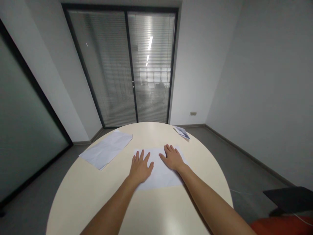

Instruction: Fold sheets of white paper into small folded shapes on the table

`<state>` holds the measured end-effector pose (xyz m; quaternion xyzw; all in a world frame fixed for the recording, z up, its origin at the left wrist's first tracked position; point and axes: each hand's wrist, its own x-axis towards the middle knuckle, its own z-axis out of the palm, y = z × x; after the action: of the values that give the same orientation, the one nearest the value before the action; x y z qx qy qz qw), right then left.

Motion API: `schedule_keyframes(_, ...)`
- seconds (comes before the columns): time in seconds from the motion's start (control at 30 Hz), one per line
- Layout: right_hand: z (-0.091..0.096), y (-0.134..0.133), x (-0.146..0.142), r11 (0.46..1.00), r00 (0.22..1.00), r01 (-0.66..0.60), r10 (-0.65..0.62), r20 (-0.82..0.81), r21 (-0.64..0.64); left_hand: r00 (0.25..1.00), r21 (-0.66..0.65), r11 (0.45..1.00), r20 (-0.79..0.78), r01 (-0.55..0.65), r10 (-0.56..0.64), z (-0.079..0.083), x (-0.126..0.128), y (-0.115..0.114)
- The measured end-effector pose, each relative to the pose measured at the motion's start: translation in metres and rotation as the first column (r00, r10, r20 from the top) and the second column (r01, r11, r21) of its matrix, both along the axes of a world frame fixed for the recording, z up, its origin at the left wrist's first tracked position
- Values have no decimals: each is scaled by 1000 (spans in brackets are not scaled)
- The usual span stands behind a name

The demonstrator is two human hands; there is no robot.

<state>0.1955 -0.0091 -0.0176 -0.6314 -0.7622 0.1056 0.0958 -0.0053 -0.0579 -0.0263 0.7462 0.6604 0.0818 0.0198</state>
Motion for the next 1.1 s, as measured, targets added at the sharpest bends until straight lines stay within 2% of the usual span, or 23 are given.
schedule_keyframes(0.07,2,2,7,993,992,118,-119,30,13,1000,-1,1000,1,-12,12,1,-2,3)
schedule_keyframes(0.13,6,0,7,988,989,145,-147,33,58,999,10,999,4,-36,36,0,-6,5)
schedule_keyframes(0.23,11,-8,-6,993,999,-13,17,-30,118,998,40,997,21,-63,63,-1,-12,9)
schedule_keyframes(0.33,13,-19,-25,978,974,-188,198,-108,91,996,73,994,49,-85,81,-2,-16,13)
schedule_keyframes(0.43,9,-23,-35,967,961,-253,255,-103,28,994,104,992,79,-78,70,-2,-18,15)
schedule_keyframes(0.53,4,-17,-27,977,975,-213,212,-63,-12,994,104,993,101,-54,43,-2,-19,17)
schedule_keyframes(0.73,-2,1,0,999,999,-41,41,7,12,996,63,997,86,-37,32,-2,-18,11)
schedule_keyframes(0.93,-7,6,4,998,1000,-19,19,16,54,998,18,999,62,-29,28,2,-14,6)
schedule_keyframes(1.1,-6,7,9,995,999,-51,51,-2,82,999,0,1000,38,-25,25,3,-9,2)
